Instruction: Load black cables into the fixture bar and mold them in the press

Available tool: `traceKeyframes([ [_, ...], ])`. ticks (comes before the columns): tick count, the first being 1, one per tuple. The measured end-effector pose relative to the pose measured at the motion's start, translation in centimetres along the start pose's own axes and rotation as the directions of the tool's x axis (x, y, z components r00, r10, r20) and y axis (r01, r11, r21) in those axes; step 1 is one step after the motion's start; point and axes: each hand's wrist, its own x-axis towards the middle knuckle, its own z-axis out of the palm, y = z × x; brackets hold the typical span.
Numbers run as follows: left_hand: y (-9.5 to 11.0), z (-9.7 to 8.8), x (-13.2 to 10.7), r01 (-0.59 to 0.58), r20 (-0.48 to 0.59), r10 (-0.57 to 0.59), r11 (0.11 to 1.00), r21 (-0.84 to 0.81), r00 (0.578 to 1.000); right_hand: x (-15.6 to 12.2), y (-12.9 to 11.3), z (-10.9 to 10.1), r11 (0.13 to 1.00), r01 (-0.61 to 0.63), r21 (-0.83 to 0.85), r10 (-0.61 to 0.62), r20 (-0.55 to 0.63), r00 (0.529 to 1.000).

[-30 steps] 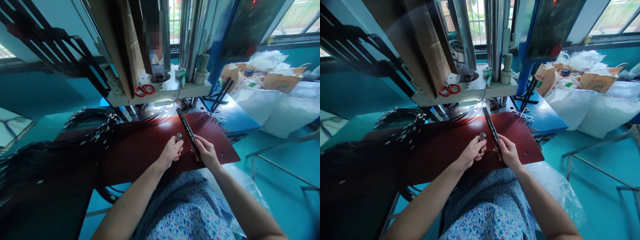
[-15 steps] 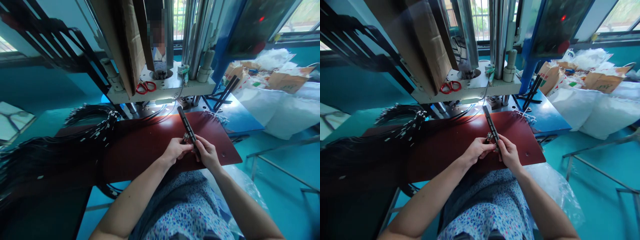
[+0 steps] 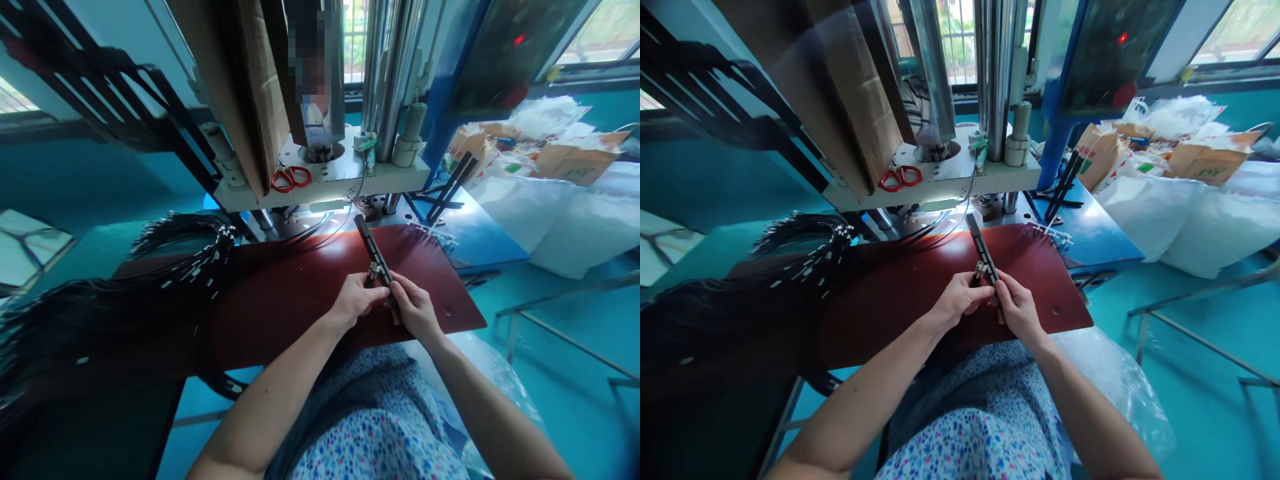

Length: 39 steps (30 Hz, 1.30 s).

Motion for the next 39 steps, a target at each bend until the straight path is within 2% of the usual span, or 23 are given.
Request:
traceKeyframes([
  [5,-0.4,-0.4,-0.3,-0.129,0.046,0.127,0.991,0.048,0.991,0.0,-0.5,0.1,0.999,-0.013,0.052,0.012,0.006,1.0],
  [7,-0.1,-0.8,-0.2,-0.186,0.009,0.186,0.98,0.07,0.982,-0.2,-0.7,0.1,0.994,-0.034,0.104,0.038,-0.037,0.999],
  [9,0.4,-1.4,-0.1,-0.216,-0.083,0.221,0.974,0.068,0.972,-0.3,-0.8,0.1,0.989,-0.049,0.141,0.062,-0.09,0.994],
  [11,0.9,-1.8,0.0,-0.203,-0.155,0.21,0.978,0.056,0.965,-0.4,-0.9,0.1,0.987,-0.055,0.152,0.074,-0.122,0.99],
  [12,1.1,-2.0,0.0,-0.178,-0.154,0.184,0.983,0.055,0.971,-0.5,-0.9,0.1,0.986,-0.057,0.155,0.076,-0.124,0.989],
  [16,1.5,-1.6,-0.4,-0.025,-0.052,0.033,0.989,0.146,0.998,-0.6,-1.0,0.1,0.985,-0.062,0.161,0.076,-0.08,0.994],
  [18,1.3,-1.2,-0.5,-0.009,-0.055,0.02,0.981,0.194,0.998,-0.6,-1.1,0.1,0.984,-0.066,0.164,0.076,-0.055,0.996],
  [24,0.7,-0.8,-0.4,-0.088,-0.036,0.1,0.967,0.24,0.994,-0.4,-0.9,0.0,0.987,-0.058,0.147,0.064,-0.035,0.997],
  [32,-0.6,-1.0,-0.1,-0.173,-0.065,0.191,0.961,0.215,0.979,-0.2,-0.4,0.1,0.999,0.003,-0.04,-0.001,0.028,1.0],
  [35,0.0,-1.6,-0.1,-0.195,-0.048,0.211,0.954,0.227,0.976,-0.2,-0.7,0.1,0.999,-0.023,0.024,0.024,-0.008,1.0],
  [39,1.2,-2.4,-0.1,-0.207,-0.145,0.216,0.975,0.076,0.965,-0.3,-1.0,-0.1,0.989,-0.078,0.129,0.087,-0.072,0.994],
])
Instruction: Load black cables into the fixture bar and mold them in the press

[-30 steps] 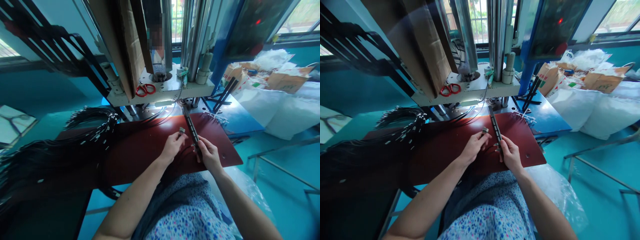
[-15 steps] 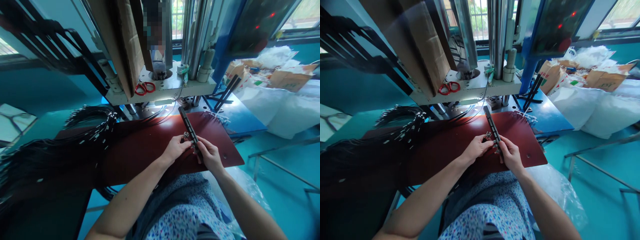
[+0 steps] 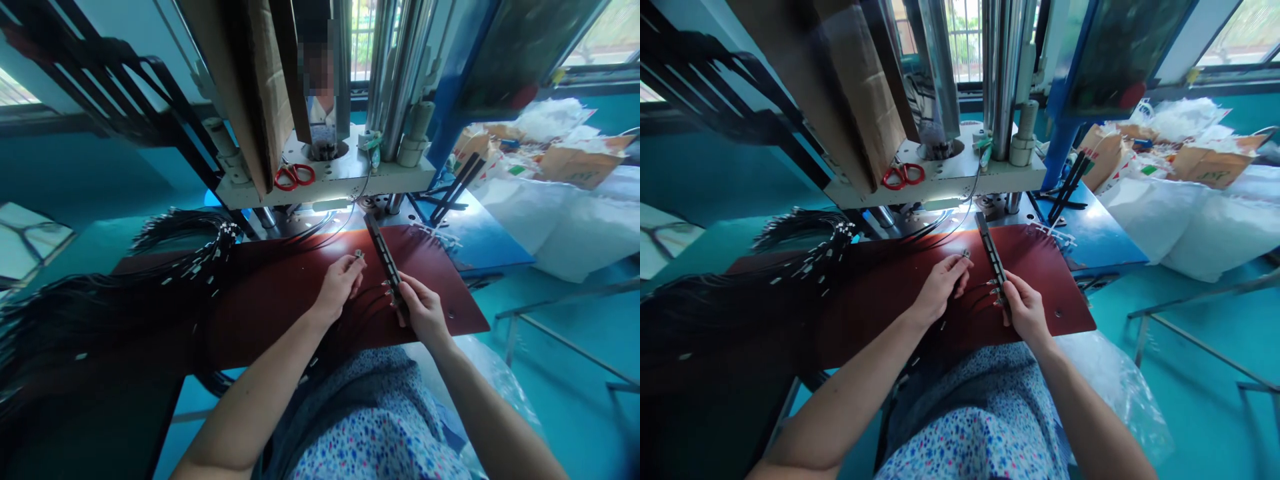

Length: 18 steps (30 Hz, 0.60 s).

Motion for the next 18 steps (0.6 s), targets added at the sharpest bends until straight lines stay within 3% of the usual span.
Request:
traceKeyframes([
  [6,-0.38,0.4,0.16,0.036,0.026,-0.037,0.999,0.022,0.999,0.07,-0.13,-0.11,0.999,-0.018,0.03,0.017,0.038,0.999],
  [12,-0.49,0.59,0.32,0.206,0.059,-0.201,0.975,-0.089,0.978,0.06,-0.34,-0.3,0.998,-0.065,0.006,0.065,0.069,0.996],
  [18,-0.37,0.49,0.46,0.234,0.119,-0.217,0.96,-0.154,0.969,0.25,-0.14,-0.35,0.999,-0.047,-0.017,0.048,0.088,0.995],
])
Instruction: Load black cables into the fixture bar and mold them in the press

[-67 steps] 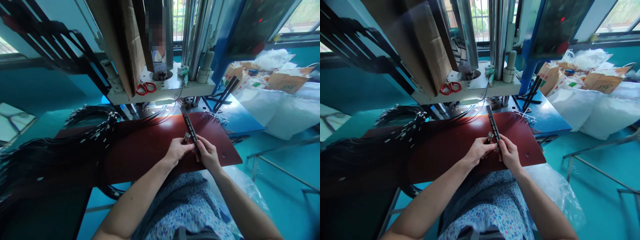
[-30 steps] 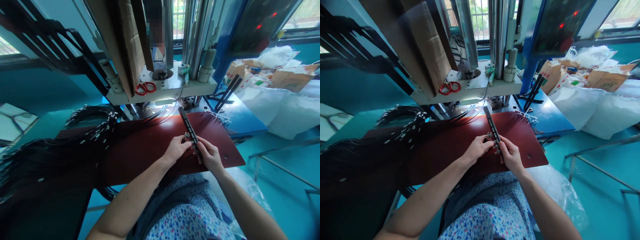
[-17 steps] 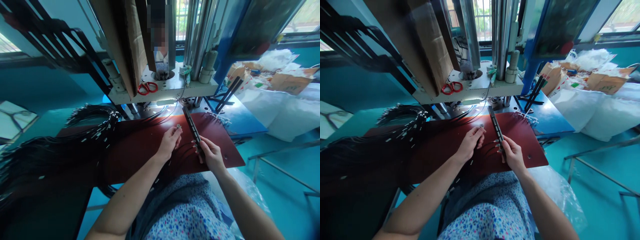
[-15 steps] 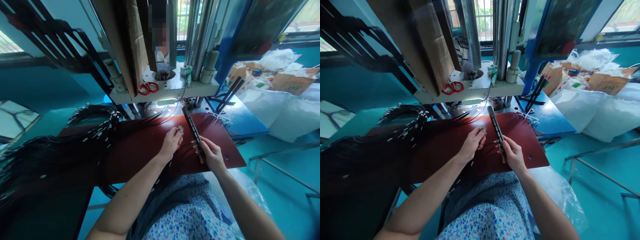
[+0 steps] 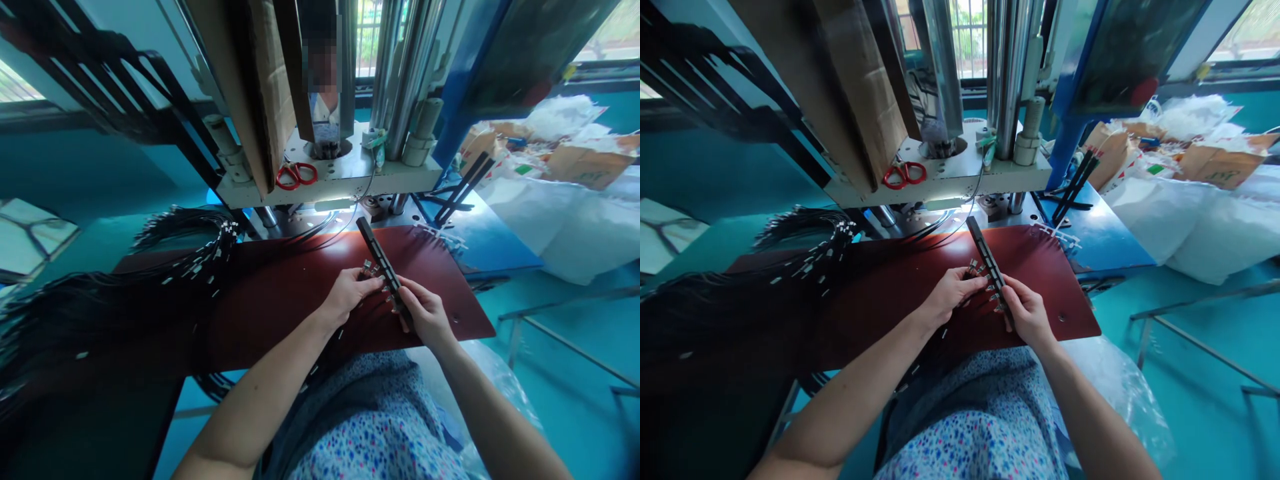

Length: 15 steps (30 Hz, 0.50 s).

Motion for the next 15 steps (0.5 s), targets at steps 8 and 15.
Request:
traceKeyframes([
  [8,0.69,0.08,-0.21,0.012,0.017,-0.011,0.998,-0.059,1.0,-0.07,-0.25,0.07,1.0,0.001,-0.003,-0.001,0.017,1.0],
  [15,0.13,0.0,0.09,-0.015,0.039,0.016,0.999,-0.032,0.999,-0.13,-0.41,-0.1,1.0,-0.024,-0.001,0.024,0.02,1.0],
])
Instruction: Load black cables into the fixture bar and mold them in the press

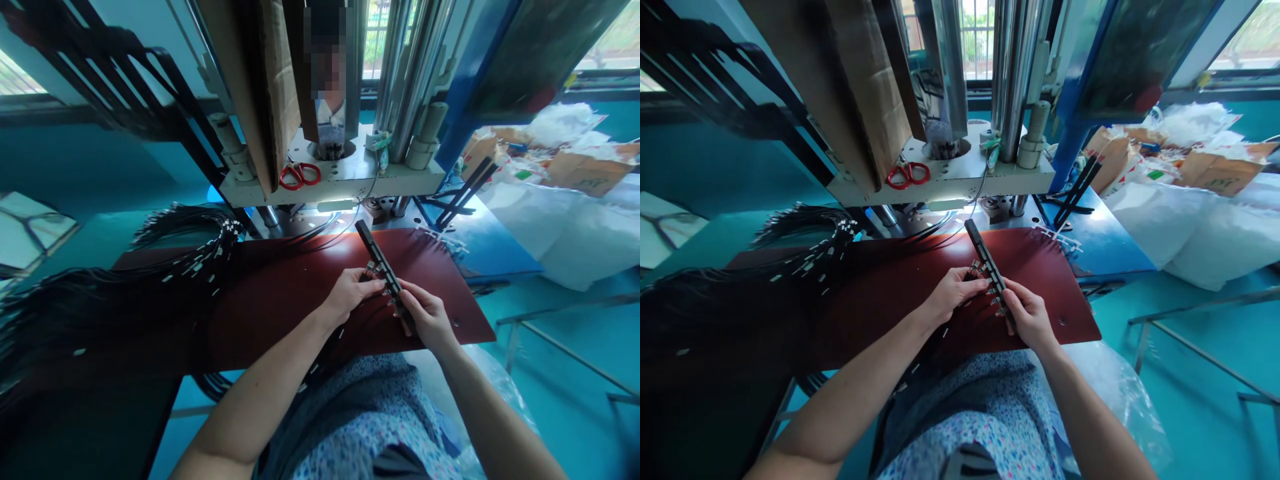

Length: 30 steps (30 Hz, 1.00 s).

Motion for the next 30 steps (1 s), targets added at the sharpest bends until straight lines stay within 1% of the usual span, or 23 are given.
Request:
traceKeyframes([
  [3,-0.3,-0.1,0.1,-0.039,-0.02,0.04,0.996,0.075,0.999,0.1,0.5,-0.1,0.999,0.027,-0.043,-0.027,0.012,1.0],
  [7,-0.6,-0.3,0.1,-0.145,-0.028,0.156,0.961,0.234,0.987,0.3,0.9,0.1,0.988,0.081,-0.132,-0.076,0.044,0.996],
  [10,-0.5,-0.8,0.2,-0.19,-0.023,0.206,0.935,0.301,0.978,0.3,0.7,0.2,0.994,0.057,-0.091,-0.055,0.027,0.998],
  [13,0.1,-1.3,0.3,-0.197,-0.099,0.243,0.919,0.342,0.965,0.1,0.2,0.3,0.999,0.028,-0.028,-0.029,-0.02,0.999],
  [14,0.3,-1.5,0.4,-0.182,-0.113,0.236,0.917,0.355,0.965,0.1,0.1,0.4,1.0,0.023,-0.019,-0.023,-0.031,0.999],
  [15,0.6,-1.5,0.4,-0.159,-0.104,0.21,0.918,0.363,0.972,0.1,0.1,0.4,1.0,0.019,-0.014,-0.02,-0.036,0.999],
  [18,1.1,-1.3,0.3,-0.074,-0.026,0.088,0.941,0.33,0.996,0.1,0.1,0.2,1.0,0.01,-0.019,-0.011,-0.018,1.0],
  [20,1.3,-1.0,0.2,-0.017,-0.013,0.022,0.957,0.29,1.0,0.2,0.2,0.1,1.0,0.007,-0.027,-0.007,0.002,1.0],
  [22,1.4,-0.9,0.1,0.012,-0.021,-0.006,0.964,0.265,1.0,0.3,0.4,-0.2,0.999,-0.001,-0.032,0.002,0.024,1.0],
  [23,1.4,-0.9,0.2,0.007,-0.015,-0.003,0.964,0.266,1.0,0.3,0.4,-0.3,0.999,-0.003,-0.033,0.004,0.036,0.999],
  [24,1.2,-1.0,0.2,-0.015,-0.005,0.017,0.961,0.277,1.0,0.4,0.5,-0.3,0.999,-0.004,-0.035,0.006,0.049,0.999],
  [26,0.8,-1.3,0.5,-0.102,0.02,0.101,0.937,0.333,0.995,0.4,0.6,-0.4,0.999,0.005,-0.053,-0.001,0.067,0.998],
  [28,0.2,-1.6,0.8,-0.203,0.038,0.207,0.885,0.418,0.978,0.4,0.7,-0.4,0.996,0.024,-0.092,-0.017,0.075,0.997],
  [30,-0.4,-1.9,1.1,-0.267,0.045,0.28,0.84,0.473,0.959,0.4,0.7,-0.3,0.991,0.043,-0.127,-0.033,0.081,0.996],
])
